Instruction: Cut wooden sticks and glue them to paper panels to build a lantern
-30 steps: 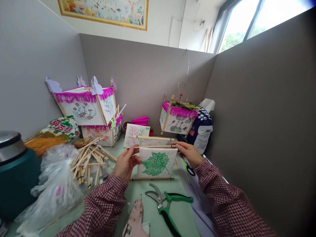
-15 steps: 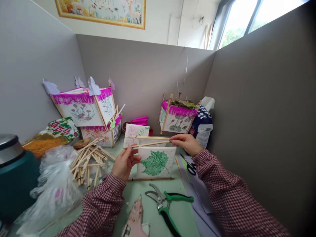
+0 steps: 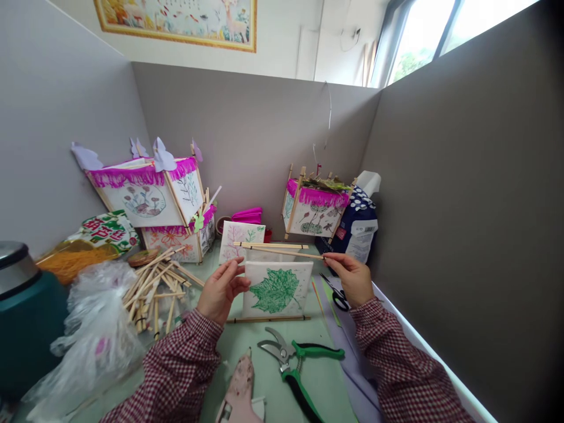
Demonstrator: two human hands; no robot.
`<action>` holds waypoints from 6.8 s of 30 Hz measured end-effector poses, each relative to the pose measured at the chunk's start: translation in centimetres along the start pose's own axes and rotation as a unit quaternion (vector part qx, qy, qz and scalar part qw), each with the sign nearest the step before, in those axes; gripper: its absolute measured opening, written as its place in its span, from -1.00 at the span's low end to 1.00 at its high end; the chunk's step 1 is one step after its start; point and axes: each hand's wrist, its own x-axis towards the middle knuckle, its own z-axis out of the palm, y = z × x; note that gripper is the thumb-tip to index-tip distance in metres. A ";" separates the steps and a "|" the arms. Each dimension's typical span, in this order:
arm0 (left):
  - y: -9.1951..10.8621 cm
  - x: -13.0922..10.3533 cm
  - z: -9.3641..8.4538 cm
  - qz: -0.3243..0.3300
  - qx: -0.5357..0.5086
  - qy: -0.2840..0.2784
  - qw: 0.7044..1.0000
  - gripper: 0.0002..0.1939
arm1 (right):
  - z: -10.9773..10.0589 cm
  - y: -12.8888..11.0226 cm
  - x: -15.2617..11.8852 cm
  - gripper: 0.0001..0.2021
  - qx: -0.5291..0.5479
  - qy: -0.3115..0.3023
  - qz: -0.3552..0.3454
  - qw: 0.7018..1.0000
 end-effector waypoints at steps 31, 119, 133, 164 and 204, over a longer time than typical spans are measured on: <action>-0.3 0.4 -0.2 0.009 0.024 0.000 1.000 -0.61 | 1.6 0.0 -0.8 -0.87 0.017 -0.010 -0.068 0.997; 1.8 0.7 1.7 0.467 0.663 -0.069 0.581 -0.77 | 2.7 -1.2 -1.5 -0.86 -0.126 -0.104 -0.234 0.958; 1.3 1.0 2.3 0.500 0.669 -0.079 0.545 -0.84 | 5.8 -4.3 -1.7 -0.80 -0.331 -0.132 -0.378 0.855; 1.9 -0.2 3.5 0.468 0.731 -0.095 0.487 -0.74 | 4.9 -4.8 -0.7 -0.76 -0.362 -0.201 -0.360 0.836; 3.9 1.3 1.0 0.459 0.728 -0.110 0.497 -0.86 | 3.9 -5.6 -0.8 -0.85 -0.454 -0.163 -0.334 0.810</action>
